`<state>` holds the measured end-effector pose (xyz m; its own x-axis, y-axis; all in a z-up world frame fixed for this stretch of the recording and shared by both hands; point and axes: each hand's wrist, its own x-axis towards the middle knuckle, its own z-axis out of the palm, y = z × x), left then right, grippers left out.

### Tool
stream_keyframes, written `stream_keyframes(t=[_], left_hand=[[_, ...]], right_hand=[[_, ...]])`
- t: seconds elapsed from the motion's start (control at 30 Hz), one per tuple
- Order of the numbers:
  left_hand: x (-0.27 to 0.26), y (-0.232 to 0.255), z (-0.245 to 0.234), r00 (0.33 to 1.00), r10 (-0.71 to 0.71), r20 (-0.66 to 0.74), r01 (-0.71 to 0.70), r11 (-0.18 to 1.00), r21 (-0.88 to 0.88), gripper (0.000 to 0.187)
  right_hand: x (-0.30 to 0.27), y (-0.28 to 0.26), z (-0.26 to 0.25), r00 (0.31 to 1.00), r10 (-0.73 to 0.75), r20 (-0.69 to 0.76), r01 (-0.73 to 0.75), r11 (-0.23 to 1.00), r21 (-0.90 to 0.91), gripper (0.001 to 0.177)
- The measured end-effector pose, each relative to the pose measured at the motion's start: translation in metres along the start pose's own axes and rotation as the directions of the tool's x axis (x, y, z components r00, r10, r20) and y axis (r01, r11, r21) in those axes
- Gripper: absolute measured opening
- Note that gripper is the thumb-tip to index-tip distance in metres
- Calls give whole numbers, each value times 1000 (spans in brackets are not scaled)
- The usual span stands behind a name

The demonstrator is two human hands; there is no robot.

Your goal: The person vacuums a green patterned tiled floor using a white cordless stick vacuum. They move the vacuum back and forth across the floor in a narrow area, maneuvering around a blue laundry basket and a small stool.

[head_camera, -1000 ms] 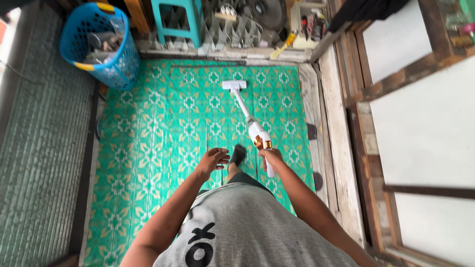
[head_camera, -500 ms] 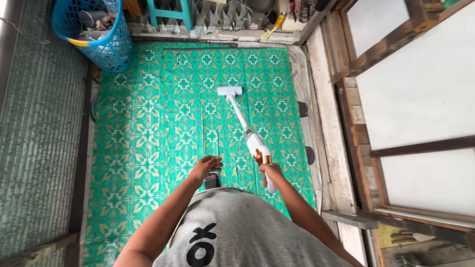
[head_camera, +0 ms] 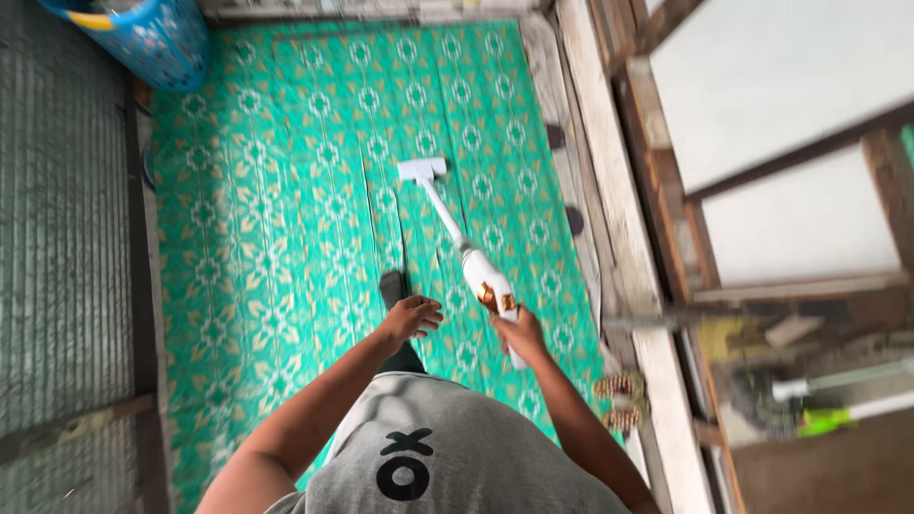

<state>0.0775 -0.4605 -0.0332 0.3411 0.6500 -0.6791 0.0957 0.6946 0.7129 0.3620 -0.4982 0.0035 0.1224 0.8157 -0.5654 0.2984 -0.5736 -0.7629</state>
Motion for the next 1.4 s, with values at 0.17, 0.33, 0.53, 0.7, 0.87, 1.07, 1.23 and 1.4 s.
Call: stream_keyframes(t=[0.17, 0.33, 0.53, 0.7, 0.87, 1.07, 1.23, 1.4], left_hand=[[-50, -49, 38, 996, -72, 44, 75, 995, -63, 38], [-66, -69, 53, 994, -105, 27, 106, 994, -41, 38], [-75, -62, 51, 996, -87, -27, 87, 996, 3, 36], [-75, -47, 42, 997, -58, -47, 54, 996, -77, 33], [-61, -10, 27, 998, -21, -66, 12, 992, -129, 29], [-1, 37, -16, 996, 5, -87, -23, 978, -207, 29], [39, 90, -56, 994, 17, -105, -42, 968, -246, 30], [70, 130, -101, 995, 0, -105, -22, 978, -209, 32]], right_hand=[[-70, 17, -10, 971, -209, -118, 166, 940, -299, 48], [-102, 18, -24, 991, -107, -81, 76, 945, -318, 56], [-85, 50, -11, 928, -341, -147, 247, 863, -440, 55], [-46, 55, 8, 937, -309, -163, 203, 861, -466, 58], [2, 35, 15, 964, -238, -118, 158, 872, -464, 60], [59, -48, 16, 990, -109, -88, 68, 925, -374, 58], [117, -114, 16, 978, -180, -107, 128, 918, -376, 55], [188, -147, 30, 985, -136, -109, 84, 918, -387, 57]])
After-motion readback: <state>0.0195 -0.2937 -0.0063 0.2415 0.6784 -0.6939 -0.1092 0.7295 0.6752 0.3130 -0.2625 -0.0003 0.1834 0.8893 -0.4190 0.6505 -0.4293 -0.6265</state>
